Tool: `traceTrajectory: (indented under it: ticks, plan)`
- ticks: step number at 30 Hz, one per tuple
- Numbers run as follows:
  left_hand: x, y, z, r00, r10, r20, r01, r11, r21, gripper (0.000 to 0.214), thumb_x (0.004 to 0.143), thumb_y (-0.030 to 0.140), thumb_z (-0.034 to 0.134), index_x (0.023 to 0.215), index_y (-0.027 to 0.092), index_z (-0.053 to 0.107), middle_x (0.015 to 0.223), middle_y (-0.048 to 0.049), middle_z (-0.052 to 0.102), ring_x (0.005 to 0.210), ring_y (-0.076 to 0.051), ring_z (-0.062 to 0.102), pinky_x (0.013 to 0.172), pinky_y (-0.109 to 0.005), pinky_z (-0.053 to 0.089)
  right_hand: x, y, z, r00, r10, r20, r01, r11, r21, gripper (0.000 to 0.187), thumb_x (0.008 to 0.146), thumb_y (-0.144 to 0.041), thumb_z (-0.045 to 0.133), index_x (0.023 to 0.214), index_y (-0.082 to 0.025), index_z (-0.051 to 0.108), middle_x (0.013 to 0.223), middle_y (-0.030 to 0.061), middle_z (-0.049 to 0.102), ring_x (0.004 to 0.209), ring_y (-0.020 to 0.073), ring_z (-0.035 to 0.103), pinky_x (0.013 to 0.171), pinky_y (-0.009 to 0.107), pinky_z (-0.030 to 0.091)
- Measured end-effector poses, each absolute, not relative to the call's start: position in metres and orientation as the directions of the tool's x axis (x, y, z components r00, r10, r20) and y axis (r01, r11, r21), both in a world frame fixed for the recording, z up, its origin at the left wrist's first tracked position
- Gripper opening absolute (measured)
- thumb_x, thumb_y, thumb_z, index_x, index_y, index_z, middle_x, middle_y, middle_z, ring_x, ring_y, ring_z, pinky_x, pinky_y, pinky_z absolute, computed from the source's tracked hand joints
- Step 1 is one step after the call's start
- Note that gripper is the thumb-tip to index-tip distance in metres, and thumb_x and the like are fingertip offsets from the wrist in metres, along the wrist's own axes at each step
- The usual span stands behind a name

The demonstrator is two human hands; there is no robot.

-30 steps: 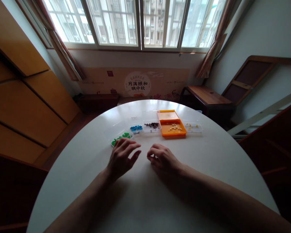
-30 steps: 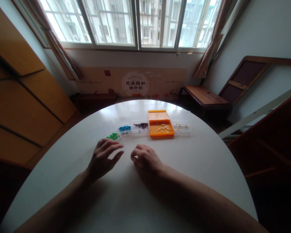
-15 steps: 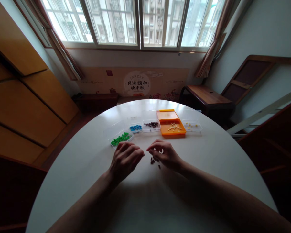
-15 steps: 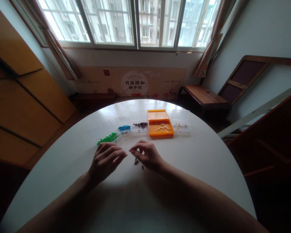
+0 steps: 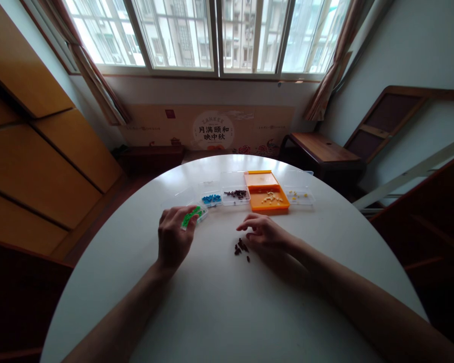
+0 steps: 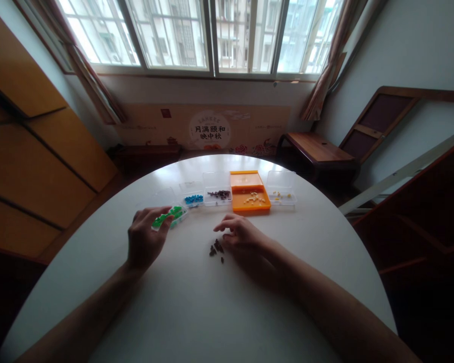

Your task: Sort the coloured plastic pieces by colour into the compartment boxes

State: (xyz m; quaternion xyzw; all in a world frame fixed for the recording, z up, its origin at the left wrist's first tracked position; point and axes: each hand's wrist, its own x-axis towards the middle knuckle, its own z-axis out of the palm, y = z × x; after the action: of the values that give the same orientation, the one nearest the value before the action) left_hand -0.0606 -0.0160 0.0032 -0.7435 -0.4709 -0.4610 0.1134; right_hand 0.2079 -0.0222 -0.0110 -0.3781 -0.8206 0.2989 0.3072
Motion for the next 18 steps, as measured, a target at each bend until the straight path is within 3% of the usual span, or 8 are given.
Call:
traceTrajectory:
  ticks: [4,9,13,18]
  plan:
    - [-0.048,-0.027,0.002,0.409,0.539,0.736,0.663,-0.730,0.166,0.012,0.086,0.021,0.061,0.098,0.019,0.065,0.090,-0.0048,0.066,0.086,-0.019,0.057,0.079,-0.034,0.047,0.205,-0.025,-0.012,-0.596,0.744,0.302,0.455,0.623,-0.636,0.026,0.077,-0.006,0.058,0.092,-0.019,0.074,0.088,0.0047,0.062,0.074,0.0123,0.059,0.070,0.023,0.047]
    - [-0.033,-0.040,0.000,0.705,0.496,0.508,0.502,-0.854,0.137,0.023,0.090,0.025,0.057,0.112,0.023,0.062,0.101,-0.0049,0.066,0.092,-0.019,0.055,0.083,-0.034,0.044,0.203,-0.024,-0.018,-0.596,0.728,0.339,0.481,0.662,-0.575,0.020,0.077,-0.005,0.060,0.085,-0.019,0.072,0.086,0.0035,0.062,0.075,0.0129,0.058,0.071,0.023,0.046]
    - [-0.026,-0.045,0.001,0.797,0.494,0.346,0.462,-0.869,0.177,0.025,0.094,0.026,0.051,0.117,0.026,0.060,0.106,-0.0040,0.065,0.096,-0.018,0.054,0.086,-0.033,0.042,0.202,-0.024,-0.018,-0.594,0.724,0.352,0.500,0.674,-0.544,0.014,0.078,-0.007,0.061,0.081,-0.018,0.069,0.084,0.0027,0.061,0.071,0.0114,0.056,0.068,0.021,0.044]
    - [-0.026,-0.044,0.002,0.810,0.496,0.311,0.459,-0.868,0.190,0.025,0.096,0.024,0.047,0.116,0.026,0.061,0.103,-0.0040,0.065,0.096,-0.017,0.054,0.087,-0.032,0.040,0.198,-0.022,-0.017,-0.547,0.751,0.368,0.512,0.649,-0.563,0.011,0.078,-0.007,0.062,0.080,-0.016,0.067,0.082,0.0024,0.060,0.068,0.0107,0.055,0.064,0.020,0.043]
